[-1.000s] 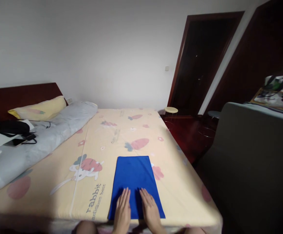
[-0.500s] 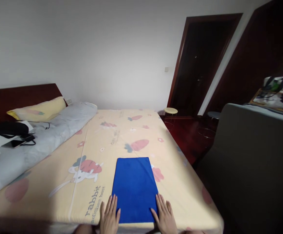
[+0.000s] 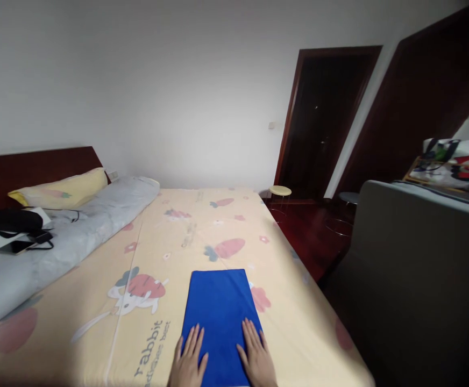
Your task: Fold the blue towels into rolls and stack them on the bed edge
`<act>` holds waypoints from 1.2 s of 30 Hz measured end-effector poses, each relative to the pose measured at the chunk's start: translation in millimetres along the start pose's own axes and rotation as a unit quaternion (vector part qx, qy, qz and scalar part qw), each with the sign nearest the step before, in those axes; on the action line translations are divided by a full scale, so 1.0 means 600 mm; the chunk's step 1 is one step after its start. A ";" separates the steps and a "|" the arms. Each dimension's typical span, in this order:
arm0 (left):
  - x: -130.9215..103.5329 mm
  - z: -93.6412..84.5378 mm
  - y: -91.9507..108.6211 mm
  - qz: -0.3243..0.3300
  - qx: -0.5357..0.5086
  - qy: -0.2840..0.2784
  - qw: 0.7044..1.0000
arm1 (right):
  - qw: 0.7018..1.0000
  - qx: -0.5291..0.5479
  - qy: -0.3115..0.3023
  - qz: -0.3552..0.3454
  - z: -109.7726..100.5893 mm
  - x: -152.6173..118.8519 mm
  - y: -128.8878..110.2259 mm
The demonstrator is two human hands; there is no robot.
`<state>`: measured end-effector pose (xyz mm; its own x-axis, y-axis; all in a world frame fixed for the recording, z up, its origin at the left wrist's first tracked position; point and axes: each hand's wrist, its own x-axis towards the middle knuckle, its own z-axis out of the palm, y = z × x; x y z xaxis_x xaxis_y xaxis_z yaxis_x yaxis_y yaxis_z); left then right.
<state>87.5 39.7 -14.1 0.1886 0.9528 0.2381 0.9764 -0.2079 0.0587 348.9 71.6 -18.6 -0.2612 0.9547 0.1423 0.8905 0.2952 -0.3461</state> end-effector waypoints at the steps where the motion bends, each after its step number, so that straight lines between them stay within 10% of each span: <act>1: -0.015 0.004 -0.023 -0.014 0.001 0.002 1.000 | 1.000 -0.007 0.007 0.023 -0.001 -0.009 0.025; 6: -0.026 0.005 -0.053 -0.077 0.020 0.045 0.996 | 0.997 -0.025 0.025 0.067 -0.006 -0.010 0.073; 14: 0.134 0.003 0.068 0.013 0.014 0.055 0.998 | 0.996 0.040 -0.036 -0.078 -0.004 0.123 -0.076; 24: 0.068 -0.001 -0.152 0.037 0.003 -0.027 0.999 | 0.999 -0.021 0.028 0.006 -0.028 0.112 0.127; 32: 0.230 -0.001 -0.002 0.059 -0.015 0.042 0.997 | 0.987 0.052 -0.002 -0.151 -0.012 0.238 -0.040; 36: 0.287 0.033 0.001 0.029 -0.044 -0.003 0.999 | 0.980 0.060 -0.060 -0.181 -0.012 0.304 -0.028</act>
<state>122.7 207.8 7.7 0.2454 0.9396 0.2387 0.9510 -0.2812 0.1290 288.9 240.4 19.7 -0.6005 0.7815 0.1695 0.6824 0.6113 -0.4008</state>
